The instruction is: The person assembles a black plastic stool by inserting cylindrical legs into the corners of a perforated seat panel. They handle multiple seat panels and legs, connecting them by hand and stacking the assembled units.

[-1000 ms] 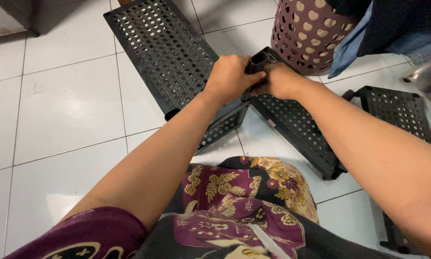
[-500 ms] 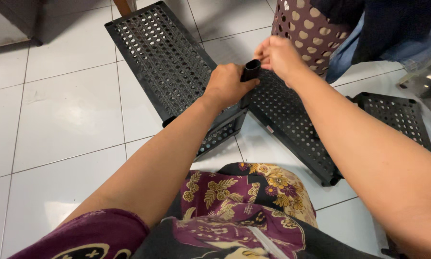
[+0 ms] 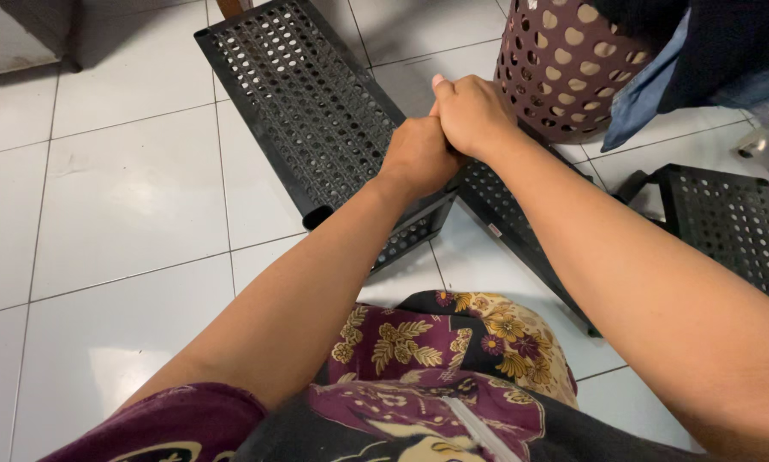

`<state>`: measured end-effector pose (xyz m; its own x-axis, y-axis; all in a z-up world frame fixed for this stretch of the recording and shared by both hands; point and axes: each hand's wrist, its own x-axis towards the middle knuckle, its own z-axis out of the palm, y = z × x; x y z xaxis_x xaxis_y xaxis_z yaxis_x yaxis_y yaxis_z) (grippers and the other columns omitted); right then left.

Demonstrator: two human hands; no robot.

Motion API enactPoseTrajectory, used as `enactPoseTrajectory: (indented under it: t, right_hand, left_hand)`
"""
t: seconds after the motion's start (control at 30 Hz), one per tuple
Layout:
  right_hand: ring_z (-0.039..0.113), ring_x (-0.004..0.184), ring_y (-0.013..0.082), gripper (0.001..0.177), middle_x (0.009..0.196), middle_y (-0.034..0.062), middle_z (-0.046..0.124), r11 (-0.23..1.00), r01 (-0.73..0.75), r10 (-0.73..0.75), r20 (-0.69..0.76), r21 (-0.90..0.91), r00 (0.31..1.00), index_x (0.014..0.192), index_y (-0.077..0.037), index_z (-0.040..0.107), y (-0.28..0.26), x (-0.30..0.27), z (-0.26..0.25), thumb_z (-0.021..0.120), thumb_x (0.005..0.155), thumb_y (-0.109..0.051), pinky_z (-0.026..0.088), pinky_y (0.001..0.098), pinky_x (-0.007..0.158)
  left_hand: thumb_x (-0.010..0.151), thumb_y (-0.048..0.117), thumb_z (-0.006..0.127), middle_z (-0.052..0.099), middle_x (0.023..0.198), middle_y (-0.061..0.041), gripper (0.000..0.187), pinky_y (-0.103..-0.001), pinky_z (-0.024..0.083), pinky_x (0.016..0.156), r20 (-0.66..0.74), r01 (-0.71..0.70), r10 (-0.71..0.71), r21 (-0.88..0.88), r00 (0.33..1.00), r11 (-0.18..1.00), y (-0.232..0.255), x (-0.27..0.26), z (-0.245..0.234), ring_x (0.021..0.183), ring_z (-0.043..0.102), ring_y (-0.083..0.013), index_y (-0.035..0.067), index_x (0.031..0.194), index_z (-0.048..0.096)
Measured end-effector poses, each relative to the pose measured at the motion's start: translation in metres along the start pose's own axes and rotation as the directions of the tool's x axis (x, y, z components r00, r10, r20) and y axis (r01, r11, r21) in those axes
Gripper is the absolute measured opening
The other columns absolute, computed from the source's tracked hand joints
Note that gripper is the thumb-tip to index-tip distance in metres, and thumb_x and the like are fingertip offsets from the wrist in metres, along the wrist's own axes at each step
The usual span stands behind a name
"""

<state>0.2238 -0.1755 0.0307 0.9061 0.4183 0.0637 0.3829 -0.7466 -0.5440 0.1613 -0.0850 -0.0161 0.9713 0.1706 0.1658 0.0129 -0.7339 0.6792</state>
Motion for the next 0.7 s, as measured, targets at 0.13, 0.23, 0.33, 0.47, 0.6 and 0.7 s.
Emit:
enactPoseTrajectory:
  t: [0.13,0.23,0.33,0.47,0.6,0.7]
  right_hand:
    - [0.07,0.091,0.037,0.057,0.091,0.0159,0.076,1.0,-0.004,0.005,-0.061,0.007,0.998,0.077,-0.011,0.077,0.006,-0.005,0.003,0.039,0.104,-0.043,0.051,0.0474,0.093]
    - [0.07,0.088,0.0385,0.056,0.088,0.0163,0.075,0.999,0.013,-0.016,-0.081,-0.034,0.997,0.075,-0.014,0.079,0.005,-0.007,0.005,0.039,0.103,-0.042,0.052,0.0476,0.091]
    - [0.069,0.087,0.0389,0.057,0.087,0.0149,0.075,0.998,0.017,-0.023,-0.102,-0.061,0.995,0.072,-0.015,0.079,0.003,-0.009,0.006,0.04,0.102,-0.043,0.051,0.0492,0.088]
    - [0.07,0.082,0.0354,0.06,0.079,0.012,0.075,0.997,0.067,-0.069,-0.045,-0.046,0.997,0.067,-0.015,0.079,0.007,-0.013,0.004,0.039,0.103,-0.042,0.052,0.0446,0.088]
    - [0.072,0.074,0.0277,0.054,0.067,0.0074,0.073,0.996,0.083,-0.081,0.058,-0.031,0.995,0.063,-0.013,0.077,0.003,-0.007,-0.002,0.049,0.097,-0.044,0.056,0.039,0.082]
    - [0.071,0.066,0.0226,0.049,0.058,0.0055,0.071,0.995,0.104,-0.104,0.07,-0.001,0.992,0.057,-0.011,0.076,0.005,-0.008,0.002,0.057,0.092,-0.041,0.057,0.0359,0.075]
  left_hand:
    - [0.081,0.029,0.074,0.075,0.094,-0.02,0.03,-0.048,0.056,0.084,0.001,-0.032,0.032,0.017,0.999,0.999,-0.002,-0.002,0.006,0.092,0.071,-0.0387,0.005,0.1,0.074]
    - [0.078,0.023,0.073,0.075,0.09,-0.022,0.026,-0.049,0.057,0.082,-0.051,-0.047,0.048,0.016,0.998,0.999,-0.005,-0.003,0.008,0.088,0.072,-0.0395,0.004,0.096,0.074]
    - [0.08,0.028,0.075,0.075,0.09,-0.021,0.026,-0.049,0.058,0.082,-0.056,-0.031,0.034,0.051,0.998,0.998,-0.008,-0.006,0.011,0.088,0.072,-0.0393,0.005,0.092,0.077]
    - [0.088,0.038,0.07,0.075,0.105,-0.019,0.038,-0.05,0.057,0.087,0.081,0.038,-0.051,0.148,0.995,0.988,-0.013,-0.019,0.019,0.099,0.071,-0.0384,0.01,0.114,0.073]
    - [0.08,0.045,0.077,0.047,0.149,-0.017,0.072,-0.054,0.045,0.104,0.298,0.016,-0.17,0.459,0.939,0.888,-0.029,-0.05,0.018,0.137,0.045,-0.0373,0.019,0.142,0.052]
    - [0.084,0.05,0.075,0.027,0.16,-0.017,0.087,-0.057,0.03,0.114,0.306,-0.016,-0.146,0.469,0.941,0.883,-0.036,-0.06,0.022,0.148,0.025,-0.0383,0.017,0.154,0.034]
